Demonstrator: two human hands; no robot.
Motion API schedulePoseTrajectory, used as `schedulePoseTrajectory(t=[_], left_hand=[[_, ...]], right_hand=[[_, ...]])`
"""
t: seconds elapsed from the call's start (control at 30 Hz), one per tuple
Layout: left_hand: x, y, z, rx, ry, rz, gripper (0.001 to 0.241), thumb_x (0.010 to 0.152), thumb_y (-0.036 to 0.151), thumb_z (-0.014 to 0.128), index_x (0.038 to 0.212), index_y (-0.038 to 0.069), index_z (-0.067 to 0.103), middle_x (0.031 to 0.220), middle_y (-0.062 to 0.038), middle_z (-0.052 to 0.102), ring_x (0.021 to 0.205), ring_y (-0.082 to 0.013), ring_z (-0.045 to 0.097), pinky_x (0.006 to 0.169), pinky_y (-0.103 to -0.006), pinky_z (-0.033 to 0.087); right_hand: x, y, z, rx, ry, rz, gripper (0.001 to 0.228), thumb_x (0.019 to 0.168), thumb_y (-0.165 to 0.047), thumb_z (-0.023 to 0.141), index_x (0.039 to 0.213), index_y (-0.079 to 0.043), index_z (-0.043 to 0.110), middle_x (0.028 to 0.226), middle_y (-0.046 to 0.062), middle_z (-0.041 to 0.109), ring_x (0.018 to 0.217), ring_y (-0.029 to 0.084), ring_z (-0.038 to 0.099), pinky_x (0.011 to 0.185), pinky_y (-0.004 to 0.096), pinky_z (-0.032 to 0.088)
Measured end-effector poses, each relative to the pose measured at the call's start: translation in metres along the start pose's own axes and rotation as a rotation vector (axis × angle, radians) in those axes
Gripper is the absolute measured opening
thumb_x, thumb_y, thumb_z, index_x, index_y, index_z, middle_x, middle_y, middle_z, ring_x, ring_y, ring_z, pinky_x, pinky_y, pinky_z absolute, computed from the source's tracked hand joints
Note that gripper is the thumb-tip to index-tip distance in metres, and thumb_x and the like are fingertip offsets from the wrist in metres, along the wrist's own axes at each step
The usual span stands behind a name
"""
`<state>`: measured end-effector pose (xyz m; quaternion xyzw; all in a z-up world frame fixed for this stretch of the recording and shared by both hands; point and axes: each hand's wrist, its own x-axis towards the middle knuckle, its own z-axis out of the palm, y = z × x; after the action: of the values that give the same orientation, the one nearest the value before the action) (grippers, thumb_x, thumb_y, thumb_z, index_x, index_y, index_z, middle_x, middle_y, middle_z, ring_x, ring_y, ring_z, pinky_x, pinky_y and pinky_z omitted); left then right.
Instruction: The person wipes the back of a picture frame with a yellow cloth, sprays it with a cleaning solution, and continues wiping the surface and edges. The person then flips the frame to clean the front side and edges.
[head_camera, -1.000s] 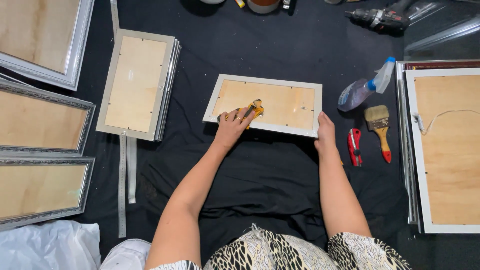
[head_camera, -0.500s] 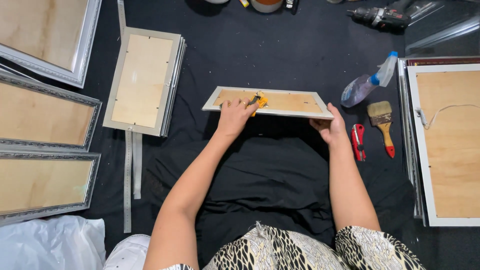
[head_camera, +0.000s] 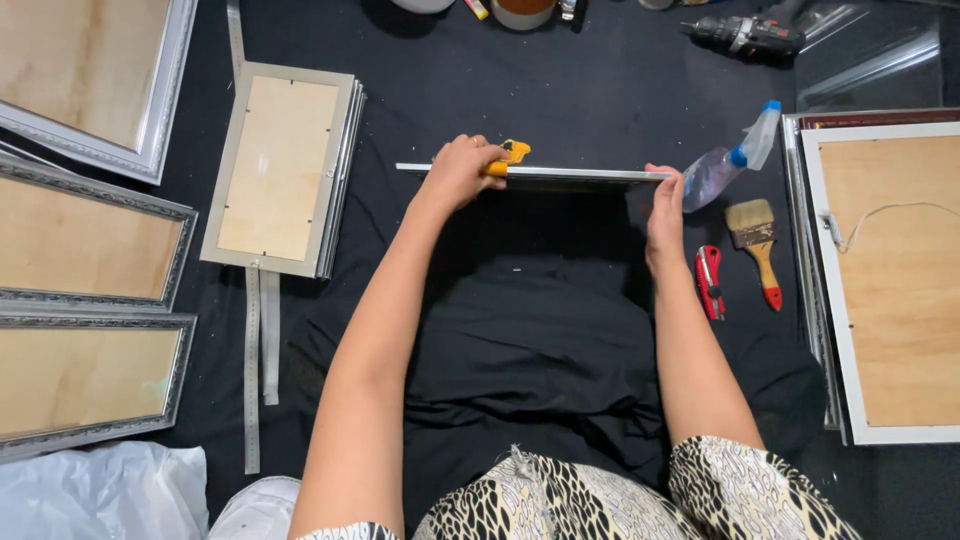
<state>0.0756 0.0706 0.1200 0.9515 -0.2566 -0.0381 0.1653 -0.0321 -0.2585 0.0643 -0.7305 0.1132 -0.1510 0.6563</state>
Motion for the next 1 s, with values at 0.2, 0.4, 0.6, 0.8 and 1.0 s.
schedulePoseTrajectory(t=[0.2, 0.4, 0.6, 0.8, 1.0], left_hand=[[0.013, 0.024, 0.034, -0.078, 0.37, 0.186, 0.019, 0.101, 0.046, 0.06, 0.111, 0.032, 0.07, 0.096, 0.002, 0.065, 0.087, -0.0288, 0.067, 0.074, -0.0433, 0.056], [0.057, 0.149, 0.092, -0.19, 0.612, 0.337, 0.046, 0.095, 0.057, 0.061, 0.129, 0.026, 0.063, 0.109, -0.003, 0.065, 0.095, -0.0302, 0.069, 0.08, -0.0435, 0.055], [0.064, 0.159, 0.1, 0.02, 0.68, 0.424, 0.037, 0.104, 0.031, 0.051, 0.141, 0.026, 0.054, 0.119, -0.002, 0.062, 0.101, -0.0231, 0.064, 0.081, -0.033, 0.05], [0.026, 0.078, 0.078, 0.241, 0.793, 0.319, 0.027, 0.105, 0.026, 0.056, 0.13, 0.029, 0.062, 0.107, 0.001, 0.059, 0.093, -0.0187, 0.058, 0.076, -0.0288, 0.047], [0.045, 0.115, 0.082, 0.143, 0.867, 0.298, 0.019, 0.105, 0.024, 0.055, 0.119, 0.027, 0.066, 0.101, 0.001, 0.061, 0.088, -0.0179, 0.059, 0.074, -0.0297, 0.048]], right_hand=[[0.031, 0.053, -0.004, -0.129, 0.068, 0.049, 0.057, 0.108, -0.067, 0.018, 0.123, -0.025, 0.053, 0.121, 0.01, 0.055, 0.112, 0.03, 0.056, 0.091, 0.047, 0.055], [0.049, 0.099, -0.009, -0.189, 0.125, 0.096, 0.064, 0.106, -0.074, 0.018, 0.136, -0.028, 0.05, 0.134, 0.023, 0.055, 0.127, 0.042, 0.054, 0.095, 0.054, 0.056], [0.051, 0.074, -0.008, -0.214, 0.062, 0.191, 0.074, 0.114, -0.064, 0.019, 0.161, -0.007, 0.025, 0.155, 0.036, 0.034, 0.141, 0.05, 0.043, 0.098, 0.053, 0.06], [0.029, 0.035, 0.0, -0.316, 0.08, 0.069, 0.062, 0.105, -0.071, 0.013, 0.122, -0.028, 0.054, 0.121, 0.011, 0.06, 0.125, 0.038, 0.055, 0.11, 0.051, 0.041], [0.024, 0.018, 0.012, -0.301, 0.103, 0.087, 0.065, 0.104, -0.072, 0.01, 0.122, -0.026, 0.052, 0.121, 0.014, 0.058, 0.124, 0.037, 0.053, 0.109, 0.052, 0.04]])
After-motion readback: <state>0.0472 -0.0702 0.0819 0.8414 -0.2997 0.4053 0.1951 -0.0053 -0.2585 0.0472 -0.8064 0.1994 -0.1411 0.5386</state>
